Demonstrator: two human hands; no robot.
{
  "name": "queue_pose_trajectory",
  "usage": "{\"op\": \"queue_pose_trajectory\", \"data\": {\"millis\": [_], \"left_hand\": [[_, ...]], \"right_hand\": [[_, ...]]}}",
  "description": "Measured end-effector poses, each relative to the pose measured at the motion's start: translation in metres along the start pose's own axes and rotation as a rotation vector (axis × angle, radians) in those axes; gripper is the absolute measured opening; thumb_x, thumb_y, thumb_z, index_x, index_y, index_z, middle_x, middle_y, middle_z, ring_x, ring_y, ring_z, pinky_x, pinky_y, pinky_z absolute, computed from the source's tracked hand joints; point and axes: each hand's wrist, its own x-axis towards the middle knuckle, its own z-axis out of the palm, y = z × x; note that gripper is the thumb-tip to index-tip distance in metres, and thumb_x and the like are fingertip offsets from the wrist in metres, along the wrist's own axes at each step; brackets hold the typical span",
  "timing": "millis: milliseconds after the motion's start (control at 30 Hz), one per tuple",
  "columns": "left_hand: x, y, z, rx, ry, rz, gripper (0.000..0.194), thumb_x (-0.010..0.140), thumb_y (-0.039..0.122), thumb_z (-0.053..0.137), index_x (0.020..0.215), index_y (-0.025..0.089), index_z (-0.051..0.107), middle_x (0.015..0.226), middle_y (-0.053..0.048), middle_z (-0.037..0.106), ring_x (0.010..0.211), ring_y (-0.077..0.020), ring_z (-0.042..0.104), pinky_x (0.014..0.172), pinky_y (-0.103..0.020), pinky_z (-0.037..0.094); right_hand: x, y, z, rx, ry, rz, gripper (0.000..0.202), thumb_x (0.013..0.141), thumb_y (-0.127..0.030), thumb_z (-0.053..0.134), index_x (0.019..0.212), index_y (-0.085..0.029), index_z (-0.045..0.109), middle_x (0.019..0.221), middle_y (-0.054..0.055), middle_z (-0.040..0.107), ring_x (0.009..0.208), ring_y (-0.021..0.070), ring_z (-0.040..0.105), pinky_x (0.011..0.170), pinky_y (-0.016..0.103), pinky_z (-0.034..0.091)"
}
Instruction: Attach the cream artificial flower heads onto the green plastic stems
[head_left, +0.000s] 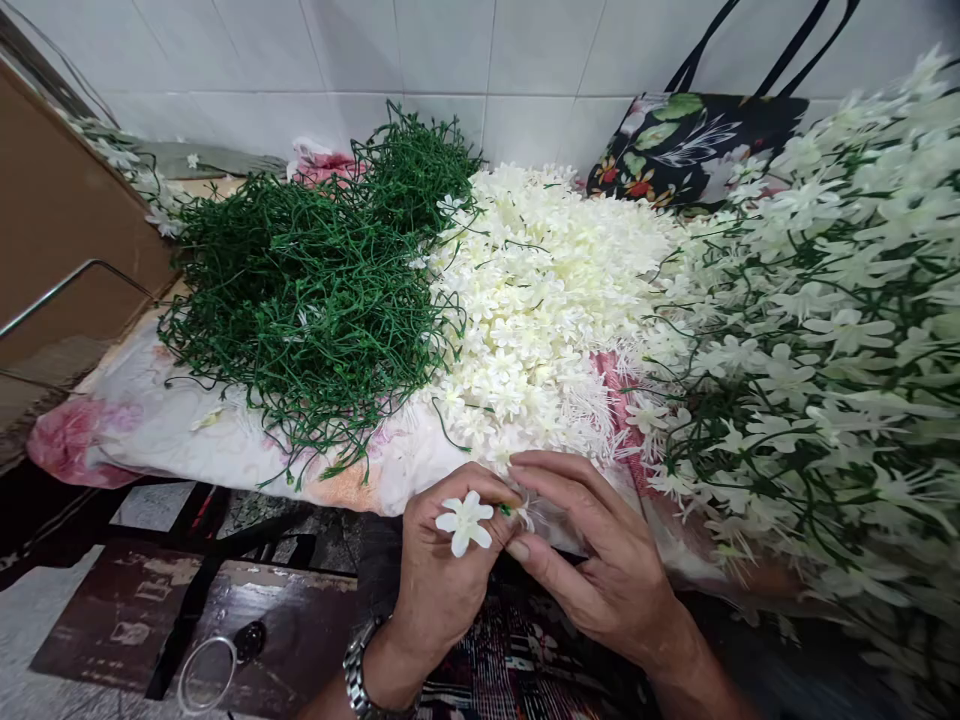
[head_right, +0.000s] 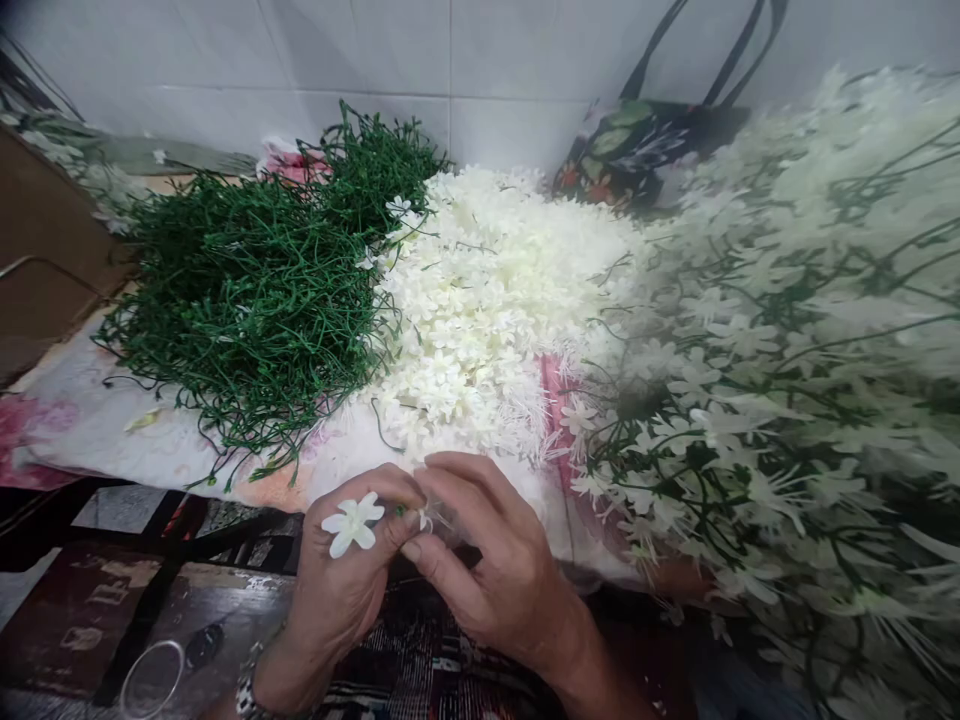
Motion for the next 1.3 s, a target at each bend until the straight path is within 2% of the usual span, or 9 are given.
{"op": "queue_pose_trajectory", "data": {"millis": [200,333,433,533,633,733,867,1100,1300], "left_hand": [[-0.007,-0.006,-0.006,0.07,-0.05,0.007,0.006,0.08,0.016,0.064,0.075,0.018,0.067,0.07,0.0,0.06,0.065,-0.0121,0.053,0.061,-0.022,0.042],[-0.006,-0.001,-0.007,0.098,-0.056,0.018,0.011,0.084,0.022,0.059,0.08,0.018,0.069,0.07,-0.002,0.062,0.067,-0.0137,0.056,0.061,-0.024,0.044],[-0.004,0.005,-0.007,0.272,-0.051,0.127,0.013,0.082,0.014,0.057,0.076,0.018,0.069,0.067,-0.001,0.061,0.063,-0.0122,0.056,0.057,-0.022,0.043],[-0.004,0.007,-0.009,0.45,-0.133,0.236,0.02,0.081,0.008,0.052,0.085,0.017,0.069,0.071,-0.003,0.061,0.063,-0.0125,0.057,0.056,-0.022,0.043],[-0.005,0.007,-0.011,0.559,-0.209,0.257,0.027,0.083,0.009,0.046,0.095,0.016,0.068,0.071,-0.003,0.06,0.062,-0.0138,0.057,0.056,-0.024,0.042],[-0.004,0.007,-0.012,0.645,-0.238,0.275,0.027,0.081,0.008,0.044,0.093,0.015,0.068,0.067,-0.003,0.058,0.06,-0.0141,0.055,0.054,-0.025,0.04],[-0.004,0.007,-0.01,0.706,-0.231,0.323,0.027,0.079,0.005,0.044,0.088,0.016,0.067,0.063,-0.001,0.055,0.057,-0.0127,0.053,0.053,-0.024,0.039],[-0.004,0.007,-0.01,0.635,-0.111,0.322,0.018,0.072,0.001,0.051,0.077,0.014,0.063,0.059,0.002,0.06,0.051,-0.0088,0.054,0.05,-0.017,0.041],[0.002,0.004,-0.01,0.601,-0.108,0.327,0.018,0.072,0.003,0.05,0.071,0.013,0.064,0.056,0.001,0.06,0.049,-0.0093,0.054,0.048,-0.018,0.042]], "right_hand": [[0.001,-0.002,0.001,0.052,0.071,0.02,0.014,0.083,-0.007,0.056,0.092,-0.017,0.06,0.077,0.002,0.064,0.071,0.0108,0.061,0.063,0.021,0.051],[-0.002,-0.002,0.002,0.06,0.087,0.096,0.011,0.084,-0.009,0.056,0.087,-0.018,0.06,0.074,0.001,0.063,0.067,0.01,0.061,0.059,0.02,0.049],[-0.001,-0.003,-0.002,0.085,0.099,0.132,0.01,0.084,-0.009,0.055,0.084,-0.018,0.059,0.071,0.0,0.061,0.064,0.0091,0.059,0.057,0.019,0.048],[0.004,-0.007,-0.008,0.102,0.083,0.105,0.01,0.084,-0.009,0.055,0.083,-0.018,0.058,0.069,-0.001,0.058,0.062,0.009,0.056,0.055,0.02,0.046],[0.01,-0.012,-0.013,0.089,0.03,0.052,0.012,0.084,-0.007,0.055,0.086,-0.019,0.057,0.07,-0.001,0.058,0.062,0.009,0.055,0.056,0.021,0.045],[0.013,-0.015,-0.016,0.04,-0.031,0.015,0.013,0.084,-0.005,0.054,0.087,-0.018,0.057,0.073,0.001,0.059,0.066,0.0094,0.056,0.059,0.021,0.047],[0.014,-0.015,-0.018,-0.049,-0.068,-0.031,0.014,0.084,-0.004,0.053,0.086,-0.017,0.057,0.073,0.001,0.059,0.067,0.0095,0.056,0.061,0.02,0.047],[0.011,-0.01,-0.015,-0.174,-0.047,-0.072,0.011,0.084,-0.004,0.052,0.084,-0.014,0.058,0.072,0.003,0.058,0.068,0.0112,0.055,0.061,0.022,0.047],[0.012,-0.006,-0.008,-0.185,-0.03,-0.093,0.011,0.085,-0.005,0.051,0.083,-0.014,0.056,0.069,0.003,0.057,0.066,0.0117,0.055,0.061,0.022,0.047]]}}
